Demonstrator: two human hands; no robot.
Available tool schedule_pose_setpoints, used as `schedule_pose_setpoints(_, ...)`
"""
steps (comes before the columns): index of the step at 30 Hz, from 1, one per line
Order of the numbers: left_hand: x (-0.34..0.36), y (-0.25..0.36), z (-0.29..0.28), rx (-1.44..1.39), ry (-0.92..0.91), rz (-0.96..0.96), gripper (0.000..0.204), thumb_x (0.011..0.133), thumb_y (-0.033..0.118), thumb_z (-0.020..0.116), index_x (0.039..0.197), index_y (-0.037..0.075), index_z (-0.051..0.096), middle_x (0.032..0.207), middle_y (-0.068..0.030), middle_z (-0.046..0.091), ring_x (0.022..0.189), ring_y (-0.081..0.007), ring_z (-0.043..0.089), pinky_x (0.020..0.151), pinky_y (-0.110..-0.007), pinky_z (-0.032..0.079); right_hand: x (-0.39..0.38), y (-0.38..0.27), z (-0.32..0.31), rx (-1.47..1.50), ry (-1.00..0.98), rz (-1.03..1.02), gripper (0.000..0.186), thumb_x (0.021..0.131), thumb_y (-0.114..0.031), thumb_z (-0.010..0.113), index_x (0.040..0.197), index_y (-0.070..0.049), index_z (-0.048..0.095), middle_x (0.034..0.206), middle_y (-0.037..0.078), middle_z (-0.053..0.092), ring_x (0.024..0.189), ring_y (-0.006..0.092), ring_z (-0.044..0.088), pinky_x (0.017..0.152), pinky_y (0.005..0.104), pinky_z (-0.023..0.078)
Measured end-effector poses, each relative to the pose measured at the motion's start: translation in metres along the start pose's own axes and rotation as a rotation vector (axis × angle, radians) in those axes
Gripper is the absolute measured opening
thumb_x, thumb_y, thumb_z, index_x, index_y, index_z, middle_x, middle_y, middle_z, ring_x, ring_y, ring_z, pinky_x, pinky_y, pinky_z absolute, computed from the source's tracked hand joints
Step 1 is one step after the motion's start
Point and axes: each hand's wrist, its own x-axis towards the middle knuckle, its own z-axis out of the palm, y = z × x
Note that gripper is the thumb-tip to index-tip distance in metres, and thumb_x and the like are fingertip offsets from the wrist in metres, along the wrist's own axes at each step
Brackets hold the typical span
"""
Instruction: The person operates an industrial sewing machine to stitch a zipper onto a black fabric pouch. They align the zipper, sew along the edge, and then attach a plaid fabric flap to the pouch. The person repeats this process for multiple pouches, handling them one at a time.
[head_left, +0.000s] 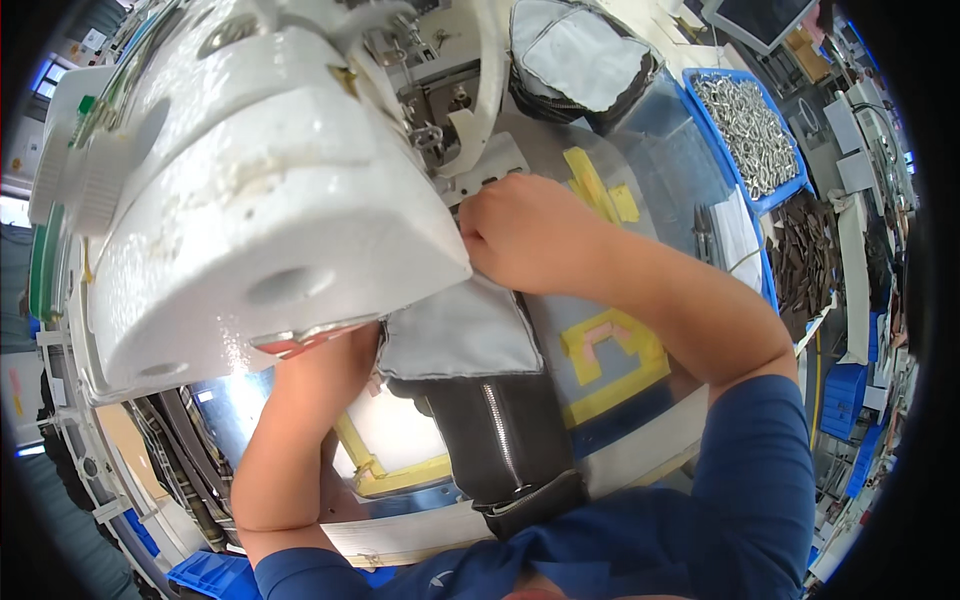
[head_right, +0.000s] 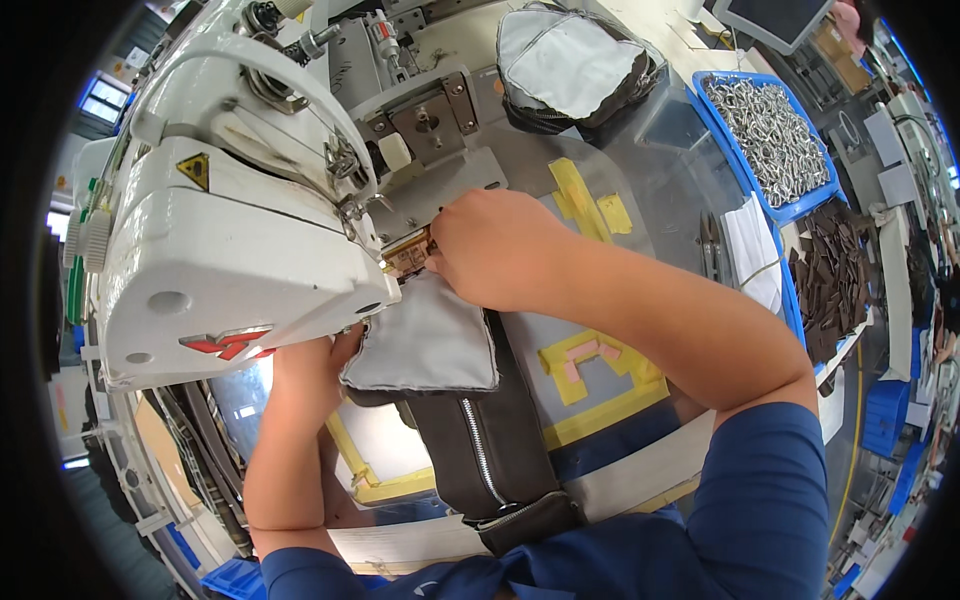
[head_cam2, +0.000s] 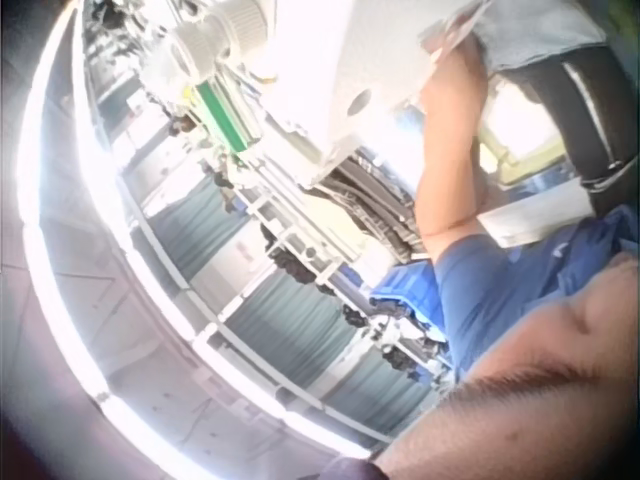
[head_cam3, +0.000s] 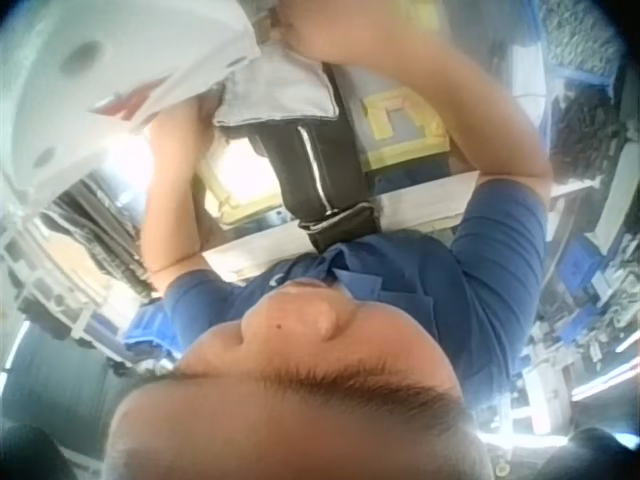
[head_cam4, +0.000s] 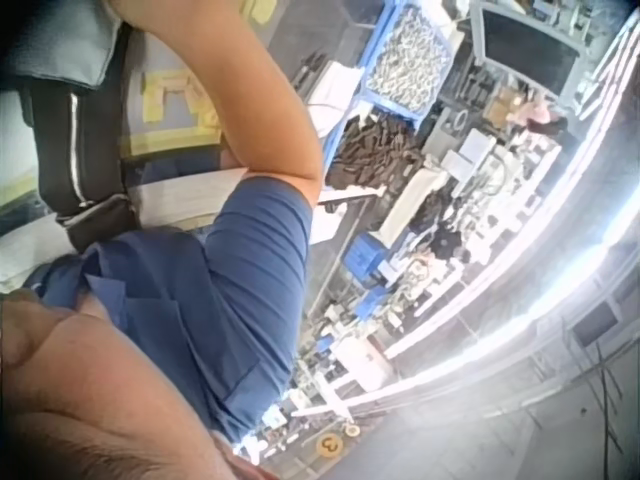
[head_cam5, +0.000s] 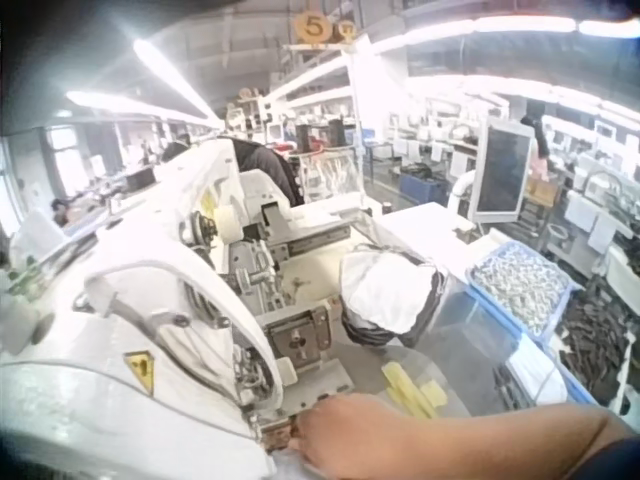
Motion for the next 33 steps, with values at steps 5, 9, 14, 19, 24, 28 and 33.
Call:
schedule_pose_setpoints(5,-0.045,0.037,-0.051,0.018,0.147,0.223,0.052,0.070,0.017,0.091,0.113,-0.002,0.068,0.114,-0.0225,0.072,0.095,-0.0423,0.069,0.085,-0.046,0.056,-0.007,0.009,0.000,-0.003,0.031,-0.048,0.031,0.093,-0.027,0.067,0.084,0.002,0.076,0.085,0.023,0.073,0.090,0.0442,0.072,0.082,0.0525,0.058)
schedule_pose_setpoints(9,-0.031,0.043,-0.050,-0.321,0.161,0.558,0.042,0.071,0.024,0.094,0.094,0.001,0.068,0.120,-0.0228,0.072,0.100,-0.0423,0.070,0.086,-0.045,0.058,-0.003,0.016,0.011,-0.023,0.118,-0.159,0.029,0.093,-0.025,0.066,0.084,0.001,0.075,0.084,0.023,0.073,0.089,0.0444,0.072,0.082,0.0533,0.057)
schedule_pose_setpoints(14,-0.016,0.035,-0.015,-0.312,0.076,0.596,0.046,0.079,0.037,0.089,0.095,0.000,0.066,0.132,-0.0279,0.068,0.106,-0.0426,0.071,0.090,-0.045,0.059,-0.002,0.015,0.019,-0.015,0.210,-0.169,0.028,0.093,-0.024,0.066,0.084,0.001,0.075,0.082,0.023,0.073,0.088,0.0445,0.072,0.081,0.0536,0.058)
schedule_pose_setpoints(19,-0.012,0.042,-0.018,-0.176,-0.013,0.567,0.068,0.083,0.043,0.083,0.131,-0.002,0.064,0.138,-0.0256,0.066,0.108,-0.0419,0.070,0.094,-0.045,0.058,-0.002,0.008,0.010,-0.068,0.113,-0.067,0.030,0.092,-0.025,0.066,0.083,0.002,0.075,0.083,0.022,0.073,0.088,0.0445,0.072,0.080,0.0539,0.058)
schedule_pose_setpoints(24,-0.013,0.044,-0.024,-0.115,-0.076,0.535,0.071,0.084,0.045,0.081,0.136,0.000,0.064,0.137,-0.0261,0.066,0.108,-0.0424,0.070,0.095,-0.045,0.058,0.000,0.007,0.013,-0.018,0.164,-0.098,0.031,0.092,-0.026,0.067,0.083,0.003,0.075,0.083,0.023,0.073,0.087,0.0446,0.073,0.080,0.0540,0.058)
schedule_pose_setpoints(28,-0.016,0.044,-0.027,-0.066,-0.099,0.505,0.070,0.085,0.045,0.081,0.135,0.000,0.065,0.137,-0.0268,0.065,0.109,-0.0426,0.070,0.095,-0.045,0.058,0.006,0.002,0.023,-0.011,0.145,-0.082,0.031,0.092,-0.025,0.067,0.084,0.004,0.075,0.086,0.024,0.074,0.089,0.0445,0.073,0.081,0.0534,0.058)
schedule_pose_setpoints(33,-0.021,0.041,-0.031,-0.030,-0.113,0.492,0.071,0.084,0.045,0.081,0.136,0.000,0.064,0.139,-0.0271,0.065,0.108,-0.0425,0.071,0.094,-0.044,0.058,0.008,-0.002,0.030,-0.004,0.184,-0.143,0.027,0.090,-0.022,0.066,0.085,0.003,0.076,0.088,0.024,0.074,0.090,0.0446,0.073,0.082,0.0526,0.058)
